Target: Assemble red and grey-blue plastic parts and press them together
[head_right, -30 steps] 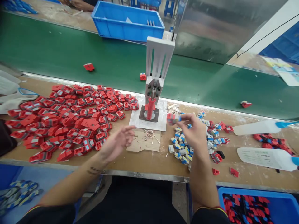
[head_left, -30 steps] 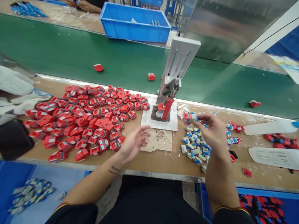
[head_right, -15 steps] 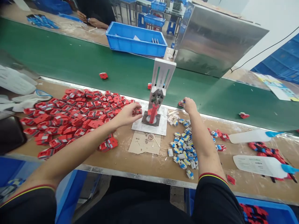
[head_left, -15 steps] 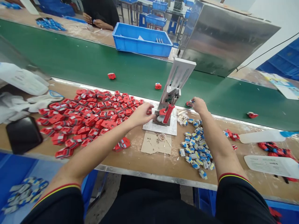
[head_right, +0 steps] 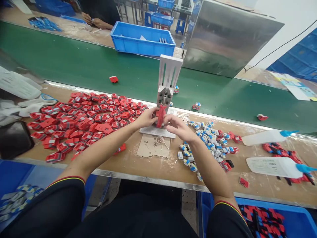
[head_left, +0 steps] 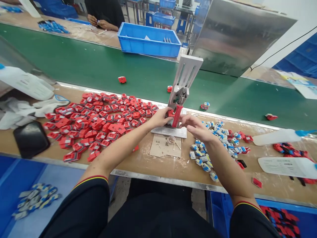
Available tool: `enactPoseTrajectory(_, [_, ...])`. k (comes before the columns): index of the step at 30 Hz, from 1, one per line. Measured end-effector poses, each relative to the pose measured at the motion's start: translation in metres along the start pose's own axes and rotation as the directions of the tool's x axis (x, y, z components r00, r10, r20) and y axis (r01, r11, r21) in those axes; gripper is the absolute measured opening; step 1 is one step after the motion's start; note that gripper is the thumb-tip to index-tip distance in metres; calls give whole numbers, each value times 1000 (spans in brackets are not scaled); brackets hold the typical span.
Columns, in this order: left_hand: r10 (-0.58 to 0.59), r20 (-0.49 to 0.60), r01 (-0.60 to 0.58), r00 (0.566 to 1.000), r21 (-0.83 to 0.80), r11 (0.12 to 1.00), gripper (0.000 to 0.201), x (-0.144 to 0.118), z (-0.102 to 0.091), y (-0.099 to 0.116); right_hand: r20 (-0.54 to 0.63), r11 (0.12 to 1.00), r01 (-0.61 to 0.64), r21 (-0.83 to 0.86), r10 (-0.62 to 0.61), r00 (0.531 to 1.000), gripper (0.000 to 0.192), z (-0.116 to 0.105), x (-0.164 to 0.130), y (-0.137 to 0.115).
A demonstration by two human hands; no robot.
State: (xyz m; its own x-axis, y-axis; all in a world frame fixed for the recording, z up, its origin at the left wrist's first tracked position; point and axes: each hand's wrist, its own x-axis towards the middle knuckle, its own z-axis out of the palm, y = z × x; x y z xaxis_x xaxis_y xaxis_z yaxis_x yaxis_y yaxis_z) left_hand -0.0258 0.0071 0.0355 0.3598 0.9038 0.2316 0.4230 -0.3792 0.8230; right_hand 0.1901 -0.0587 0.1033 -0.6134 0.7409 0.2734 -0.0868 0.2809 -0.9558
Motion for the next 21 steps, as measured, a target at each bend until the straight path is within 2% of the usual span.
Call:
enactPoseTrajectory(2, [-20, -22, 20, 1000, -6, 1000, 37, -1, 2, 4, -36, 997, 36, 74, -33, 999, 53, -3, 3, -18])
enactPoseTrajectory(3, [-29, -28, 28, 999, -8, 1000, 37, -1, 2, 6, -90, 997, 54, 58, -49, 995, 59, -4, 8, -30])
enactPoseTrajectory(7, [-63, -40, 61, 997, -38, 997, 36, -4, -3, 13, -364, 975, 35, -219, -115, 924, 70, -9, 53, -90])
enactPoseTrajectory(9, [-97, -38, 92, 995, -103, 990, 33, -10, -8, 16, -381, 958, 43, -283, -153, 912, 86, -14, 82, -113])
enactPoseTrajectory(11, [-160, 1, 155, 987, -254, 955, 29, -19, -15, 20, -377, 945, 39, -324, -167, 911, 87, -20, 99, -123])
enactPoseTrajectory(13, [-225, 84, 238, 971, -445, 863, 28, -33, -23, 26, -392, 936, 38, -350, -183, 901, 89, -23, 95, -117])
enactPoseTrajectory(14, [-245, 128, 275, 961, -530, 802, 29, -40, -26, 30, -405, 933, 39, -358, -192, 894, 83, -23, 84, -109])
enactPoseTrajectory(16, [-263, 201, 329, 944, -650, 685, 33, -56, -32, 39, -421, 930, 35, -367, -200, 885, 52, -19, 53, -84])
enactPoseTrajectory(17, [-266, 233, 352, 935, -691, 631, 36, -63, -33, 43, -410, 931, 28, -365, -188, 892, 42, -15, 34, -70])
enactPoseTrajectory(19, [-255, 302, 394, 919, -745, 538, 41, -73, -30, 53, -383, 942, 27, -334, -162, 909, 40, -1, -2, -40])
enactPoseTrajectory(21, [-216, 341, 404, 915, -775, 487, 46, -77, -21, 62, -389, 962, -69, -265, -41, 920, 39, 20, -28, -13])
